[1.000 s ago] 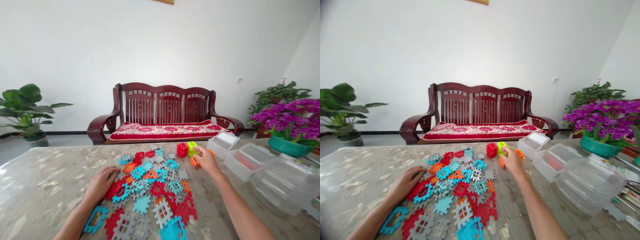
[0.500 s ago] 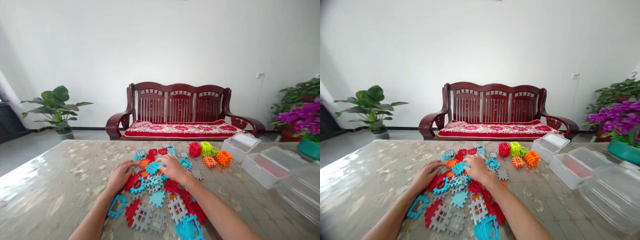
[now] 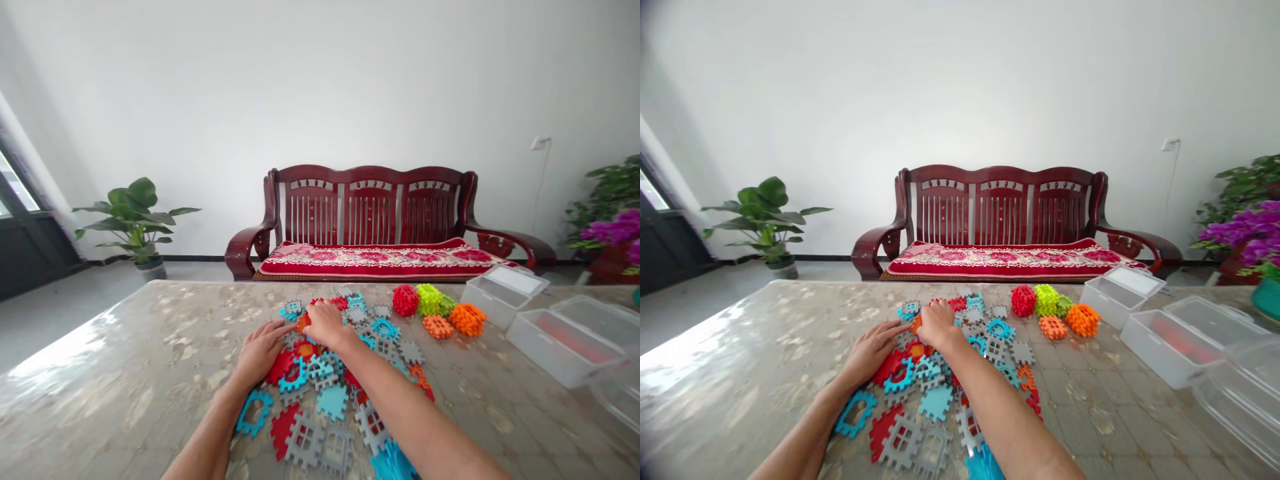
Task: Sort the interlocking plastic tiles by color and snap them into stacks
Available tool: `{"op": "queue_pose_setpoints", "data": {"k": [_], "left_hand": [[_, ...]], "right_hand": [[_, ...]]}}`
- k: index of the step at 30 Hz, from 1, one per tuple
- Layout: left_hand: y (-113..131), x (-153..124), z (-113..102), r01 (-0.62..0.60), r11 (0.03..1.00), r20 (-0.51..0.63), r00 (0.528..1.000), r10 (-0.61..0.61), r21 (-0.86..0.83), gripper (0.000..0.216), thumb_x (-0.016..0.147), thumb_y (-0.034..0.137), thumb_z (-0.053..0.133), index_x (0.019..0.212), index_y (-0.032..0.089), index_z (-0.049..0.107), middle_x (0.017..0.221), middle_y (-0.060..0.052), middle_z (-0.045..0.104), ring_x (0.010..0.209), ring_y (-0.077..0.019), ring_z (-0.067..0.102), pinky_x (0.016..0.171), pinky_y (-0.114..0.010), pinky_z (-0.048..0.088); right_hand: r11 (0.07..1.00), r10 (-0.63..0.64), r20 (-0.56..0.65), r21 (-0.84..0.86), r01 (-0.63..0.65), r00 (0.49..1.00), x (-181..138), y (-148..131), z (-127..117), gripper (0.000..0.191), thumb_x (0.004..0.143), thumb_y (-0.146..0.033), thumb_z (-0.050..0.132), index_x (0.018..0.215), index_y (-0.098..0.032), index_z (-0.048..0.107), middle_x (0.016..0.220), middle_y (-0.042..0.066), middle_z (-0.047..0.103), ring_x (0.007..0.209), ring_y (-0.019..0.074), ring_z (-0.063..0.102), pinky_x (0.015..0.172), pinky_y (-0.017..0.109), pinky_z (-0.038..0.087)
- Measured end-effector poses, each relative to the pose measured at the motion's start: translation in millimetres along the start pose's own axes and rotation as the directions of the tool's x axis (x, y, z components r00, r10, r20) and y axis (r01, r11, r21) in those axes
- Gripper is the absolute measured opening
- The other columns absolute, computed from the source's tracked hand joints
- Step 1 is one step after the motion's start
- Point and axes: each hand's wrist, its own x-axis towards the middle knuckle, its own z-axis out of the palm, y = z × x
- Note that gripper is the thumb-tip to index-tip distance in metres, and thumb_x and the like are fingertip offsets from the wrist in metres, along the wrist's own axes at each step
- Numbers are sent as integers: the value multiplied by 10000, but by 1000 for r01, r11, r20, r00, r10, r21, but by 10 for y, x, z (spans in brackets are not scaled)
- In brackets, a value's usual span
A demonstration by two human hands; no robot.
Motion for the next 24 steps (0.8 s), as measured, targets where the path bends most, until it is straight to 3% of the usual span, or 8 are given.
{"op": "queue_pose_setpoints", "data": {"k": [8, 14, 17, 20, 24], "left_hand": [[-1, -2, -5, -9, 1000, 15, 1000, 10, -25, 430, 914, 275, 423, 1272, 378, 639, 1401, 30, 595, 1331, -232, 484, 1146, -444, 341], [-26, 8, 18, -2, 998, -19, 1000, 1, -56, 413, 904, 284, 424, 1233, 360, 663, 1373, 30, 618, 1306, -209, 513, 1145, -417, 346], [-35, 10, 27, -13, 998, -29, 1000, 11, -63, 396, 902, 294, 427, 1199, 360, 680, 1367, 37, 622, 1293, -196, 523, 1139, -394, 352], [-30, 13, 15, -15, 998, -21, 1000, 14, -59, 393, 899, 295, 420, 1176, 359, 692, 1365, 37, 622, 1283, -199, 532, 1130, -394, 361], [-16, 20, -11, -22, 999, -8, 1000, 22, -49, 400, 890, 300, 421, 1180, 357, 691, 1358, 33, 626, 1288, -209, 531, 1132, -403, 361]], "right_hand": [[993, 7, -89, 117, 3, 996, -43, 176, -37, 242, 806, -185, 571, 963, -274, 733, 1049, 16, 704, 983, 177, 641, 810, 257, 463], [955, 81, -376, 294, 36, 923, -481, 691, -313, 262, 792, -85, 519, 888, -231, 714, 982, 23, 703, 937, 170, 640, 846, 262, 468], [934, 82, -361, 352, 54, 929, -773, 1048, -314, 337, 746, -18, 477, 886, -219, 709, 995, 30, 706, 938, 168, 649, 862, 270, 483], [905, 155, -310, 425, -9, 938, -994, 1318, -230, 447, 712, 33, 405, 939, -207, 706, 1031, 31, 714, 907, 148, 672, 857, 265, 502], [903, 239, -286, 416, -104, 928, -1094, 1388, -149, 396, 751, -30, 457, 1009, -196, 706, 1048, 44, 728, 982, 180, 669, 920, 305, 493]]}}
